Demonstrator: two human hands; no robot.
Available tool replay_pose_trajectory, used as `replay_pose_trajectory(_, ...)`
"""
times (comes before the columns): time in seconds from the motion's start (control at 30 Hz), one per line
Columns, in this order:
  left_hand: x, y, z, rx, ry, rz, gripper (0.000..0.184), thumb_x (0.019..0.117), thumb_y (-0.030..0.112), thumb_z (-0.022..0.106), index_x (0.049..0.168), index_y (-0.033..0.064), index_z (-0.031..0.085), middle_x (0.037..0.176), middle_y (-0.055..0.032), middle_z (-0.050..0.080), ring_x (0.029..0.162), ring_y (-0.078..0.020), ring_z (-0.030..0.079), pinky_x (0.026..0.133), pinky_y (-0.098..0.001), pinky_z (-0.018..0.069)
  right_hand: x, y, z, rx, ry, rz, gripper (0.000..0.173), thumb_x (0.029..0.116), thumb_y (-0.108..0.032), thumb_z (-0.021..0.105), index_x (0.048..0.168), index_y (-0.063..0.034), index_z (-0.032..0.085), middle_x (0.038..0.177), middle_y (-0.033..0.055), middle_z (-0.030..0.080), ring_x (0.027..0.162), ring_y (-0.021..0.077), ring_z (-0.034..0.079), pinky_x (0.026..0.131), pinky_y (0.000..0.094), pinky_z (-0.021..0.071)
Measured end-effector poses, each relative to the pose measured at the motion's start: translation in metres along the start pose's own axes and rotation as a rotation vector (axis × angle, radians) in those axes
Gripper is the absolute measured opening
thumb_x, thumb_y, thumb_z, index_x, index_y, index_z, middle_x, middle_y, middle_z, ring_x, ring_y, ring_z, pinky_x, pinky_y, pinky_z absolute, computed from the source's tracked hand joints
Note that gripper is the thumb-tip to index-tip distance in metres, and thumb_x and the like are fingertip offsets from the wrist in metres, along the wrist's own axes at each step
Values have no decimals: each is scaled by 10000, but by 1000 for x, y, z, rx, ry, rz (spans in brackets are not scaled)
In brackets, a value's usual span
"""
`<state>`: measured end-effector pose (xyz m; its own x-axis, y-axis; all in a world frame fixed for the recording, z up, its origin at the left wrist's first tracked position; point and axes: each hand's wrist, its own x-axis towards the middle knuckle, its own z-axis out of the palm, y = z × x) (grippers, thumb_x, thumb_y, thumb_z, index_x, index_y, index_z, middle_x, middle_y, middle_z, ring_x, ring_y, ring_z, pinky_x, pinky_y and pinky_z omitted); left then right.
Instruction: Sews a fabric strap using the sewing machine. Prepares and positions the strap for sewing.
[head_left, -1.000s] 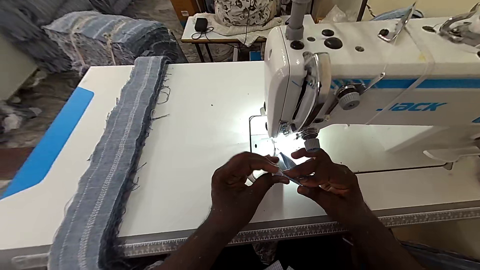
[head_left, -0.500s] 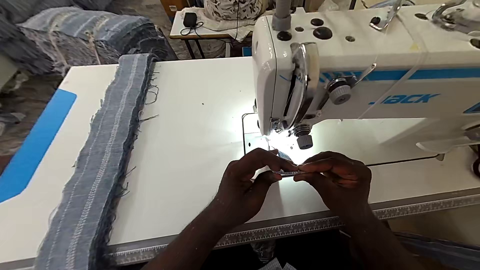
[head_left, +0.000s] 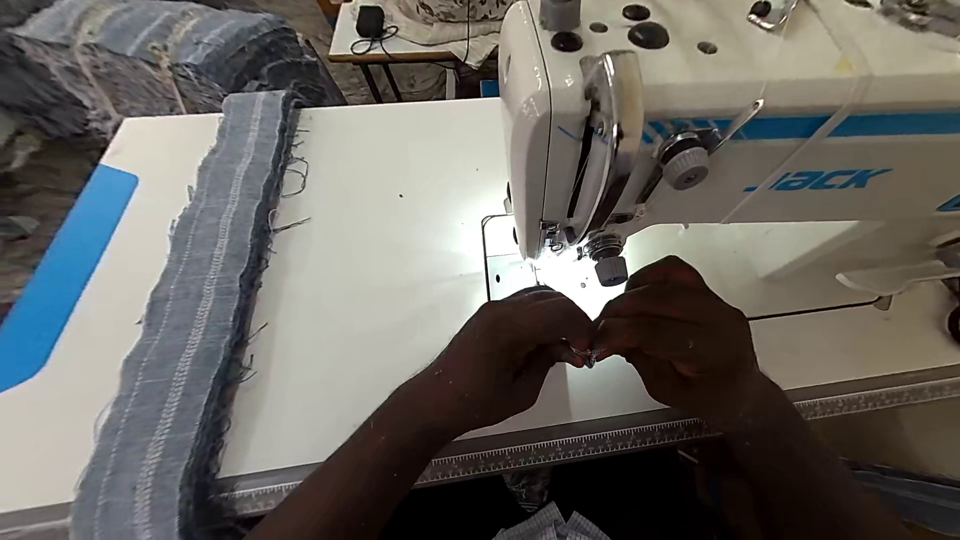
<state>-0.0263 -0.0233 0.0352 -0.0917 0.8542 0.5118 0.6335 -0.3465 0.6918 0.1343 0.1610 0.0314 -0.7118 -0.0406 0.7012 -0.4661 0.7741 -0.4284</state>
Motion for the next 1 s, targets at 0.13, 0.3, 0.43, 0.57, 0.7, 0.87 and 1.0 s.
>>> replay_pose_trajectory(0.13, 2, -1, 2, 2, 32, 18, 107, 978, 59, 613, 907, 89, 688, 987, -8, 662, 1020, -113, 632, 910, -273, 543, 6, 0, 2, -19, -18, -31, 97, 954, -101, 691, 947, -110, 787, 970, 9, 735, 1009, 149, 615, 918, 314, 469)
replay_pose_trajectory(0.3, 2, -6, -2, -251, 12, -73, 55, 935, 2, 663, 913, 52, 668, 970, -25, 677, 945, -112, 670, 841, -260, 586, 6, 4, 3, 40, -19, -11, 88, 963, -115, 690, 947, -100, 775, 925, 0, 718, 989, 131, 624, 910, 298, 489)
replay_pose_trajectory(0.43, 2, -7, 0, -272, 2, -73, 58, 944, 17, 663, 915, 66, 671, 976, -17, 677, 975, -119, 662, 869, -268, 573, 7, 6, 4, 66, -22, 4, 88, 961, -106, 688, 937, -105, 772, 925, -4, 712, 995, 135, 618, 907, 294, 488)
replay_pose_trajectory(0.57, 4, -9, 0, -251, -2, -74, 48, 902, 56, 733, 912, 73, 690, 1059, -36, 673, 1125, -167, 634, 1000, -335, 544, 9, 11, -1, 100, -43, -23, 79, 931, -162, 745, 889, -103, 780, 903, 0, 711, 982, 132, 622, 899, 281, 496)
replay_pose_trajectory(0.7, 2, -1, 13, -274, 237, -176, 239, 872, 16, 749, 1078, 55, 634, 966, -17, 682, 876, -122, 669, 798, -278, 589, -1, 9, 8, 149, 81, 57, 101, 922, -154, 759, 960, -63, 779, 984, 42, 731, 988, 140, 667, 871, 298, 568)
replay_pose_trajectory(0.87, -7, 15, 25, 317, 418, 7, 114, 938, 86, 716, 1042, 48, 741, 1012, -33, 693, 943, -109, 666, 830, -270, 577, -3, -6, 19, 31, 166, 80, 130, 929, -9, 651, 992, -32, 763, 1035, 74, 722, 980, 135, 680, 858, 272, 591)
replay_pose_trajectory(1.0, -26, 37, 22, 643, 277, -34, 97, 955, 144, 674, 982, 125, 765, 976, -21, 698, 946, -178, 625, 836, -379, 478, 5, -24, -4, 0, -124, 238, 102, 946, -166, 699, 987, -136, 787, 1010, -37, 721, 907, 46, 662, 769, 193, 574)
